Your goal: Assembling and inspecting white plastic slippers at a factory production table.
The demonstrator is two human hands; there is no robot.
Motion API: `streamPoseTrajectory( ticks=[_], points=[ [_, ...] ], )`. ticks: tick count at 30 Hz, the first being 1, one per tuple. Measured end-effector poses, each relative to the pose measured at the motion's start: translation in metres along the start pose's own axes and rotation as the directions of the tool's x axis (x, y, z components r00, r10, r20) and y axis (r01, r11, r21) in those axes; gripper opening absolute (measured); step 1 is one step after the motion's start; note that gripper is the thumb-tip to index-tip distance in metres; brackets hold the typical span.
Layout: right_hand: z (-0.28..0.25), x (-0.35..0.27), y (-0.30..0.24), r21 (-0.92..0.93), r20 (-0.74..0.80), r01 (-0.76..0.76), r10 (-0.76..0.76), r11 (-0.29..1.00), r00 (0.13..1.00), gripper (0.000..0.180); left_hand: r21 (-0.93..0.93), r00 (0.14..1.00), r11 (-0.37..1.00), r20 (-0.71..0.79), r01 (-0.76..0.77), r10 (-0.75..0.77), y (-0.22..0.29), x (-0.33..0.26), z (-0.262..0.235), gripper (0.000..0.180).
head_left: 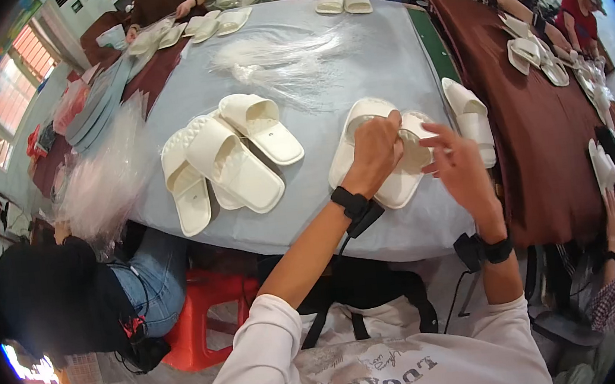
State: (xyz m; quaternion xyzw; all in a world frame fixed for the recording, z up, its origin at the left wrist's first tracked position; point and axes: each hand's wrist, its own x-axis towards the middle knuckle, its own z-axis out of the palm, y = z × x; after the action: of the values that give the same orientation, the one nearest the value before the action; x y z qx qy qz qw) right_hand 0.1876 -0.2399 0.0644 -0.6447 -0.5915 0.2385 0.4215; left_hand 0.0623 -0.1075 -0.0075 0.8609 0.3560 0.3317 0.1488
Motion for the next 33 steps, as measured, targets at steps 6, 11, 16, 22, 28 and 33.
streamPoseTrajectory(
  ticks=[6,11,16,22,28,33],
  points=[
    [-0.056,0.006,0.0,-0.094,-0.192,-0.078,0.059,0.993,0.98,0.029,-0.071,0.93,0.997,-0.368,-0.017,-0.011,0.017,0.002,-0.107,0.026],
    [-0.039,0.021,0.027,-0.181,-0.03,-0.1,0.096,0.978,0.995,0.025,0.184,0.859,0.94,-0.485,0.287,-0.167,-0.038,-0.02,-0.221,0.022],
    [-0.005,0.07,0.054,-0.247,0.143,0.05,-0.015,0.968,0.99,0.025,0.269,0.823,0.866,-0.514,0.421,-0.24,-0.131,-0.042,-0.262,0.025],
    [0.06,0.163,0.068,-0.095,0.239,0.149,-0.122,0.984,0.963,0.033,0.116,0.788,0.848,-0.45,0.518,-0.42,-0.191,-0.065,-0.258,0.029],
    [0.099,0.219,0.1,-0.191,0.109,0.167,-0.148,0.967,0.983,0.033,0.455,0.854,0.741,-0.414,0.493,-0.314,-0.165,-0.089,-0.262,0.04],
    [0.147,0.212,0.071,-0.258,0.041,0.223,-0.221,0.94,0.975,0.026,0.547,0.928,0.755,-0.286,0.362,-0.238,-0.06,-0.109,-0.243,0.043]
  ],
)
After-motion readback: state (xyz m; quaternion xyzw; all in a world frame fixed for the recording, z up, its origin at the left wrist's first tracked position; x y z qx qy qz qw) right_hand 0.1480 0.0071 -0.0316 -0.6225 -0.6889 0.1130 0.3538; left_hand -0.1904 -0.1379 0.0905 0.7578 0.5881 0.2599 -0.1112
